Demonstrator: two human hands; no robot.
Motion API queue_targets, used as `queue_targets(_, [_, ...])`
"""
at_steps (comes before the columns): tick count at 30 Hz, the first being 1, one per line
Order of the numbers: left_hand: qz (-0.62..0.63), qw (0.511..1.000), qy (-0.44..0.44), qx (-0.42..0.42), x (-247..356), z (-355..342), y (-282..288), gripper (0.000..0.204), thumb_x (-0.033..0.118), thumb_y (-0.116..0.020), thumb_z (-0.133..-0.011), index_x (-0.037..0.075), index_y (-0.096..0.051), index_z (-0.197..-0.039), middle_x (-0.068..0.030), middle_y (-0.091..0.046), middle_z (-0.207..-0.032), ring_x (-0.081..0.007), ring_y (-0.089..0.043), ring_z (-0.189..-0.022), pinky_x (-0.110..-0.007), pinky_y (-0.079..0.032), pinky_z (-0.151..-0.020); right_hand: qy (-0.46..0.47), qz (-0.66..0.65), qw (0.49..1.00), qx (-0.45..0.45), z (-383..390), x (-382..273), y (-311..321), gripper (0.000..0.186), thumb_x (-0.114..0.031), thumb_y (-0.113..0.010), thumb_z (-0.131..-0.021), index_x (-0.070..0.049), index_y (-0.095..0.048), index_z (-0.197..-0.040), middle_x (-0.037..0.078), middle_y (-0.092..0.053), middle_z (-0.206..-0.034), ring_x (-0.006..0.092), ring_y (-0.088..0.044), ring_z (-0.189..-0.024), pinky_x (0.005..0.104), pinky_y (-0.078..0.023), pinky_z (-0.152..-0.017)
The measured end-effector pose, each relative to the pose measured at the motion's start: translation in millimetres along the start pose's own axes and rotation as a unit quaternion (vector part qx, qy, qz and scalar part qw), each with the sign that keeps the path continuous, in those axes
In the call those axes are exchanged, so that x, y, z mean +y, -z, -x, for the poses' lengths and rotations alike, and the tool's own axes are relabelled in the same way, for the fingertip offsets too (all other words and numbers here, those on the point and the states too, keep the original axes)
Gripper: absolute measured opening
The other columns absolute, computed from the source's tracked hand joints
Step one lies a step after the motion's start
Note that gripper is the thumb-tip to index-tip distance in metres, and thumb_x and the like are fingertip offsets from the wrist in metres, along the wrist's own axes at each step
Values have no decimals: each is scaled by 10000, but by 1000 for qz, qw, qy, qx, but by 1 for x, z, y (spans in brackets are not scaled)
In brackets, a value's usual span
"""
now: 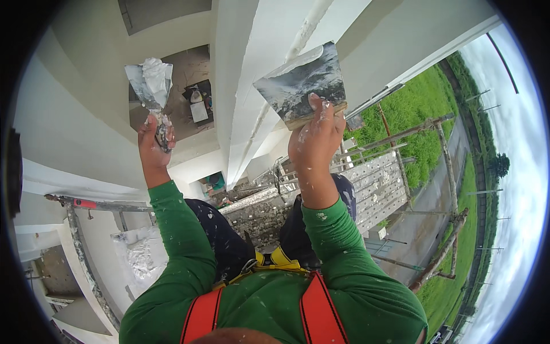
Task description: The person applies white plaster to a ceiling beam using a trowel and a smaller spatula. They repeatedly scoop plaster from the trowel and smooth it onto the beam surface while standing on scaffolding.
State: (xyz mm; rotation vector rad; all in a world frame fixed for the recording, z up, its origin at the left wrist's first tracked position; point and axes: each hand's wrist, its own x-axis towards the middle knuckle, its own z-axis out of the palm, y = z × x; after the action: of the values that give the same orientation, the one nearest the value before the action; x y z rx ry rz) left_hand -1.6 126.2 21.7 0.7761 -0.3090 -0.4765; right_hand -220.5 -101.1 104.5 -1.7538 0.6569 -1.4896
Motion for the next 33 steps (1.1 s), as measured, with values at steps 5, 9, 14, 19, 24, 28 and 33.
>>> queue_targets(5, [64,984,37,-162,-19,12,-60,389,347,-640,-934,-38,-584,-949,-115,-587,-756,-159,-525,-524,-260,-370,-407,375,187,904,85,-37,-31,-16,440,10,-729,-788,64,-511,-1166,139,-638,-990,289,-570,-929,373,-471,-848])
queue_targets(9, [88,979,46,-176,-31,33,-111,402,385,-660,-927,5,-574,-825,-74,-546,-625,-140,-514,-495,-257,-373,-394,465,180,848,182,-41,-53,-45,504,-47,-821,-703,-17,-482,-1075,156,-562,-1048,279,-615,-892,363,-520,-806])
queue_targets(14, [21,983,-3,-183,-18,40,-122,397,389,-641,-942,8,-591,-843,-70,-568,-645,-114,-517,-513,-244,-382,-411,609,62,789,-50,-44,-64,-49,327,30,-686,-699,-5,-552,-995,153,-576,-932,316,-609,-723,392,-515,-626])
queue_targets(19, [48,987,-30,-153,4,44,-112,397,378,-624,-955,-4,-587,-854,-75,-550,-629,-129,-517,-520,-250,-383,-411,390,103,843,-355,-45,-50,-21,302,-8,-603,-611,8,-677,-904,115,-569,-798,284,-575,-606,359,-487,-549])
queue_targets(24, [94,992,-75,-26,17,26,-61,362,373,-609,-963,25,-562,-877,-80,-540,-634,-147,-508,-509,-267,-379,-405,534,250,793,-149,-78,-71,-20,496,-51,-660,-635,-55,-712,-1128,65,-590,-872,220,-583,-707,339,-485,-644])
queue_targets(28, [96,990,-105,6,20,17,-36,377,403,-580,-973,39,-569,-873,-73,-532,-638,-143,-486,-491,-260,-368,-412,623,295,724,-7,-130,-82,-53,596,-85,-670,-669,-88,-643,-1264,47,-636,-1140,230,-589,-972,381,-400,-913])
queue_targets(33, [102,987,-127,-4,25,19,-33,372,376,-482,-1023,14,-557,-975,-70,-502,-656,-125,-412,-462,-258,-355,-434,622,283,730,29,-147,-70,-89,576,-98,-659,-749,-132,-605,-1322,49,-616,-1282,242,-586,-1117,380,-377,-990])
